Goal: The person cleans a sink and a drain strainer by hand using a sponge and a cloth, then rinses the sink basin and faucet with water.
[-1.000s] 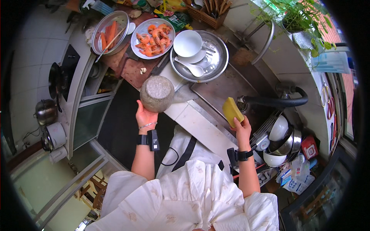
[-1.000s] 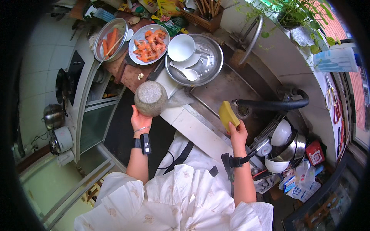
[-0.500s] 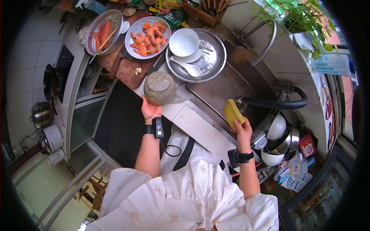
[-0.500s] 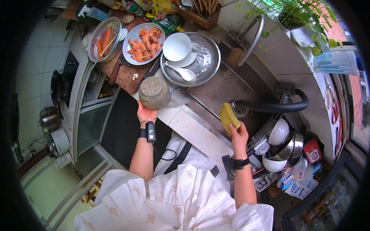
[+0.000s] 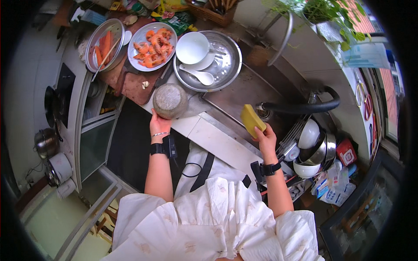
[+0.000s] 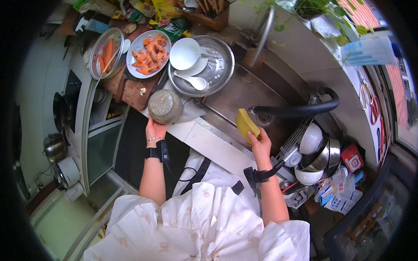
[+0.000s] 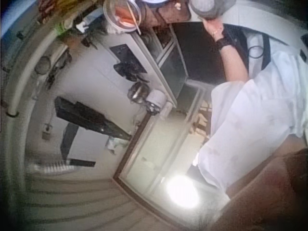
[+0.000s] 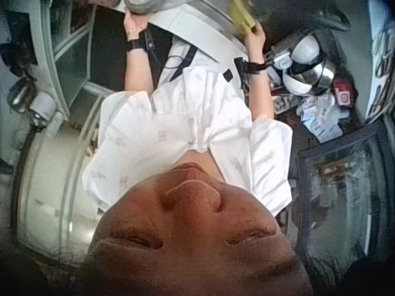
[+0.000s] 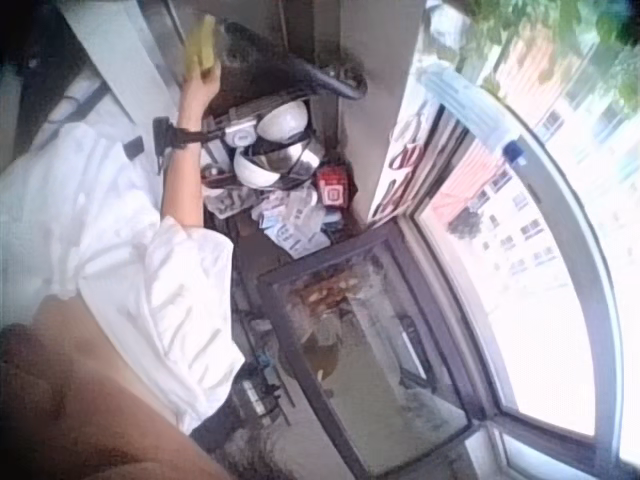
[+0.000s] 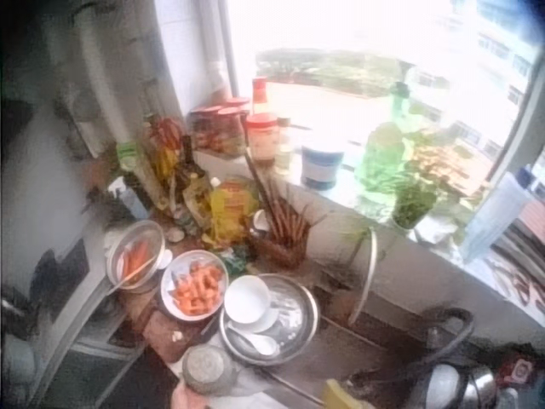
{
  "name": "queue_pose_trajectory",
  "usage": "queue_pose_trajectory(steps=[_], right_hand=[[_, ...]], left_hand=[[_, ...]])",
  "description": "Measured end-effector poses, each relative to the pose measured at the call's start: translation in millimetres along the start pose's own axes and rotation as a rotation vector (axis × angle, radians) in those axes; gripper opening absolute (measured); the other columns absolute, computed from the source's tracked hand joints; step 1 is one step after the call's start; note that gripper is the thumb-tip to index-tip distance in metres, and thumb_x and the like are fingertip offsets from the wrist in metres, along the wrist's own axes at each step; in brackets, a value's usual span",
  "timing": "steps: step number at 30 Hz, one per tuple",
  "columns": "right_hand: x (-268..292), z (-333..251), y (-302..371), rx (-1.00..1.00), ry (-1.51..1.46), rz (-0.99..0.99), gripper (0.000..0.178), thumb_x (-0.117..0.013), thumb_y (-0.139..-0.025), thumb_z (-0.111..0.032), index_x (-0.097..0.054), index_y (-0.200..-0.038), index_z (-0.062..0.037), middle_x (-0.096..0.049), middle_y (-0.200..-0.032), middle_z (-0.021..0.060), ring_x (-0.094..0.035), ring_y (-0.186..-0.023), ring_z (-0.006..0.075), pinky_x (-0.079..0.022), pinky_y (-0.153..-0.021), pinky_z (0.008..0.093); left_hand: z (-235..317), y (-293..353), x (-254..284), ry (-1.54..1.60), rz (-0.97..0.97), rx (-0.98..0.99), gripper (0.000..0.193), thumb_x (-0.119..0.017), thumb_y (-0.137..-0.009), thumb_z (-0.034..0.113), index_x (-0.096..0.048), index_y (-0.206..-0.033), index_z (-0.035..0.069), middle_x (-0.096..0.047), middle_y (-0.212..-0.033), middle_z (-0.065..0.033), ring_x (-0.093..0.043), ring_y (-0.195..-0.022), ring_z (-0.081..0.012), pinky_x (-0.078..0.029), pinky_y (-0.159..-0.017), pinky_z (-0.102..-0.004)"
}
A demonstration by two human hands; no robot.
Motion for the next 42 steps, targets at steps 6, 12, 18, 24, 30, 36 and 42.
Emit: queue_pose_trajectory(steps=[6,12,18,24,30,36,42], right_hand=[[-0.8,-0.8,1.7,-0.016,-0.025,0.001,0.031,-0.064,-0.082,-0.015,-0.055,-0.110,-0.0051,-0.059,-0.087,0.0018,-0.055,-0.070,0.0080,-0.048,-0.054,0.0207],[-2.9,-0.8,2.0,-0.030,0.013,0.006,0.029,-0.064,-0.081,-0.017,-0.057,-0.107,-0.0058,-0.059,-0.084,0.0019,-0.055,-0.070,0.0088,-0.048,-0.054,0.0219],[-1.4,0.0,1.6,-0.050,-0.055,-0.008,0.026,-0.062,-0.083,-0.016,-0.057,-0.106,-0.0046,-0.060,-0.087,0.0035,-0.058,-0.071,0.0104,-0.050,-0.055,0.0227],[-0.1,-0.8,8.1,-0.220,-0.297,-0.098,0.026,-0.053,-0.090,-0.018,-0.051,-0.111,-0.0031,-0.063,-0.092,0.0110,-0.066,-0.073,0.0225,-0.054,-0.058,0.0262],[2.3,4.0,10.2,-0.265,-0.367,-0.135,0.026,-0.048,-0.092,-0.018,-0.048,-0.114,-0.0029,-0.062,-0.096,0.0132,-0.066,-0.074,0.0243,-0.055,-0.060,0.0279],[1.3,-3.1,16.1,-0.226,-0.406,-0.135,0.028,-0.049,-0.092,-0.019,-0.046,-0.114,-0.0023,-0.061,-0.092,0.0121,-0.065,-0.070,0.0248,-0.055,-0.059,0.0288],[-20.1,-12.3,24.5,-0.125,-0.342,-0.238,0.031,-0.056,-0.088,-0.018,-0.045,-0.114,-0.0041,-0.060,-0.089,0.0082,-0.064,-0.066,0.0192,-0.052,-0.053,0.0257]], left_hand=[[17.4,-11.8,40.9,-0.324,0.278,0.045,0.037,-0.045,-0.092,0.041,-0.055,-0.108,0.009,-0.057,-0.106,-0.0036,-0.053,-0.094,-0.0176,-0.043,-0.087,-0.0346],[27.3,-13.8,40.9,-0.439,0.319,0.075,0.032,-0.043,-0.094,0.036,-0.054,-0.104,0.007,-0.057,-0.099,-0.0036,-0.054,-0.091,-0.0182,-0.045,-0.085,-0.0355],[28.5,-11.1,36.9,-0.539,0.361,0.044,0.025,-0.042,-0.095,0.026,-0.055,-0.097,0.005,-0.058,-0.090,-0.0059,-0.057,-0.081,-0.0185,-0.048,-0.077,-0.0346],[27.2,-7.7,35.2,-0.679,0.470,-0.014,0.026,-0.042,-0.093,0.020,-0.055,-0.106,0.001,-0.059,-0.095,-0.0092,-0.058,-0.088,-0.0227,-0.048,-0.082,-0.0362],[36.4,2.3,34.8,-0.581,0.364,-0.043,0.023,-0.052,-0.089,0.017,-0.059,-0.105,0.002,-0.062,-0.094,-0.0066,-0.060,-0.087,-0.0187,-0.048,-0.076,-0.0320],[45.0,51.0,-14.3,-1.032,0.422,-0.729,0.016,-0.054,-0.086,0.008,-0.055,-0.101,0.001,-0.058,-0.093,-0.0060,-0.054,-0.080,-0.0149,-0.045,-0.070,-0.0266],[-50.3,115.5,-145.5,-1.411,-0.467,-0.634,0.036,-0.064,-0.078,0.008,-0.051,-0.112,0.004,-0.052,-0.104,-0.0074,-0.052,-0.090,-0.0186,-0.043,-0.078,-0.0280]])
Point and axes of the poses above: each hand's wrist, its own y-axis away from the middle knuckle, its own x-axis out of the back of the hand, z = x × y, the point moved 4 cm from there along -y, towards the middle knuckle
